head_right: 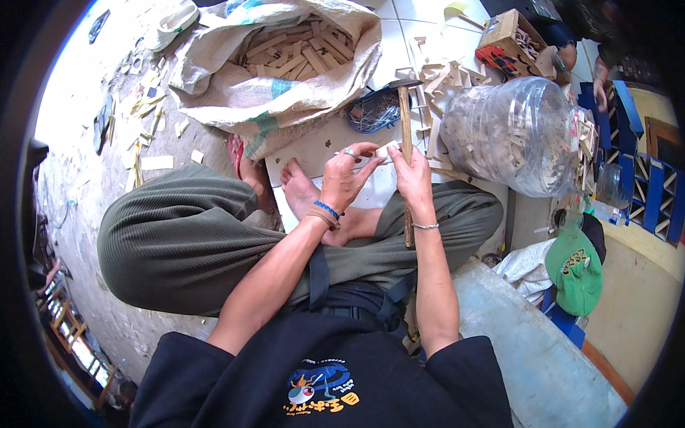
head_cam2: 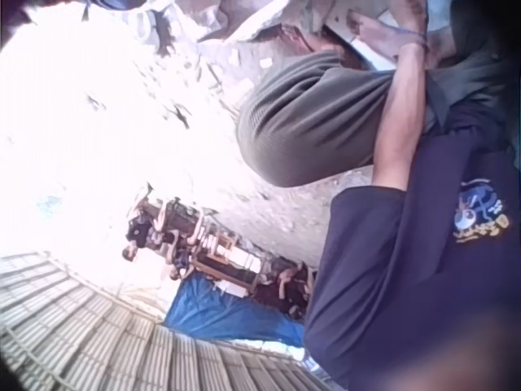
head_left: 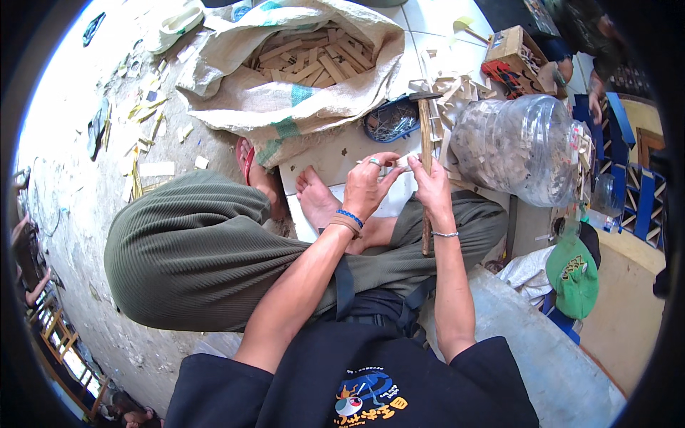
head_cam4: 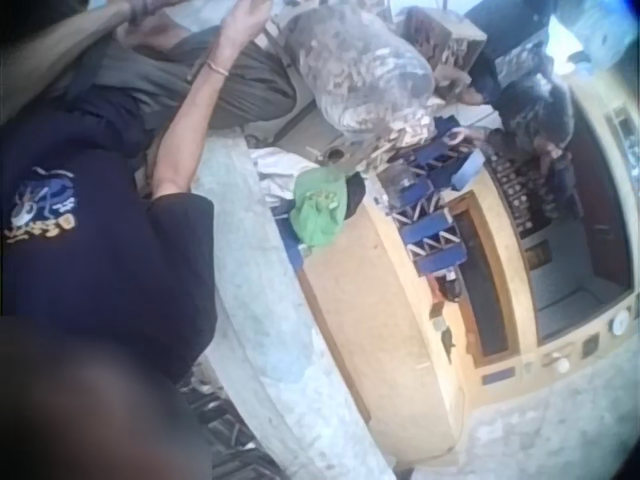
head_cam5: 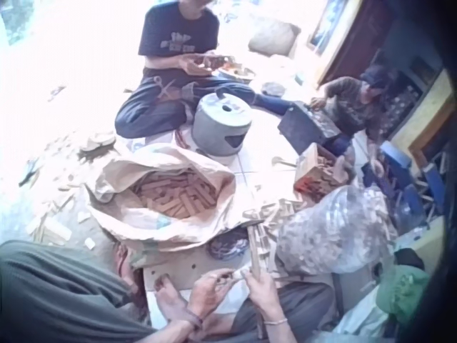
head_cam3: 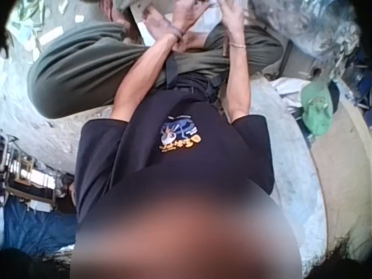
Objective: The person sits on the floor and assembles small wooden pieces by hand, using a hammer to tap nails into place. They repeatedly pick up wood pieces, align them, and hammer nails to secure the joints, placing finished pieces into a nearby container.
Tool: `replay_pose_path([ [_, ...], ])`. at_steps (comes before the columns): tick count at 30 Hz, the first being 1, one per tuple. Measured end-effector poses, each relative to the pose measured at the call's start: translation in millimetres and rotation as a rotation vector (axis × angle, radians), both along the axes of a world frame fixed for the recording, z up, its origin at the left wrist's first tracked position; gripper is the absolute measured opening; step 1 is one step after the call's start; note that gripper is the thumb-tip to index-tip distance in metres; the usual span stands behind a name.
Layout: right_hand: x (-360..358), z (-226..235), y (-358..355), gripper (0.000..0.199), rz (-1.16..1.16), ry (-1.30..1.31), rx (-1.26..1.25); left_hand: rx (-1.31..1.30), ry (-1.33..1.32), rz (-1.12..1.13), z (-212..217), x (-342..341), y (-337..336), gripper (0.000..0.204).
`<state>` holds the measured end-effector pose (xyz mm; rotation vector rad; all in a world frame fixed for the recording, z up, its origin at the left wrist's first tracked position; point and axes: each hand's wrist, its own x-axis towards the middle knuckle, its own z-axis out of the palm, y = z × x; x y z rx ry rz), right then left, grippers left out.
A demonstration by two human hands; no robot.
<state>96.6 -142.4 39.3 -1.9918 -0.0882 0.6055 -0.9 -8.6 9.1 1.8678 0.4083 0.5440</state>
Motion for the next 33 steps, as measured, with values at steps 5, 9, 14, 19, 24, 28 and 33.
replay_pose_path([
  [5,-1.8,4.6,-0.3,0.029,-0.007,0.029,-0.015,-0.071,-0.017,0.045,-1.6,-0.8,-4.4,0.019],
  [9,-1.8,3.1,2.2,0.032,-0.026,0.006,-0.043,-0.032,-0.042,0.04,-2.4,-0.1,-4.7,0.016],
  [14,-3.1,-0.7,0.7,0.04,-0.021,-0.004,-0.069,-0.029,-0.045,0.029,-2.8,-0.2,-4.0,0.014],
  [19,-0.9,-4.2,0.9,0.037,-0.01,-0.006,-0.085,-0.058,-0.022,0.024,-0.7,-0.1,-2.6,0.015],
  [24,-2.6,-4.6,1.9,0.025,-0.019,-0.054,0.023,-0.041,0.007,0.013,1.2,0.4,-2.2,0.017],
  [28,-3.3,0.8,1.9,0.032,-0.012,-0.038,-0.004,-0.034,-0.023,0.007,-1.4,2.1,-1.1,0.018],
  [33,-2.7,5.4,2.6,0.035,0.012,-0.067,-0.099,-0.093,-0.036,0.006,-4.9,2.8,0.2,0.017],
])
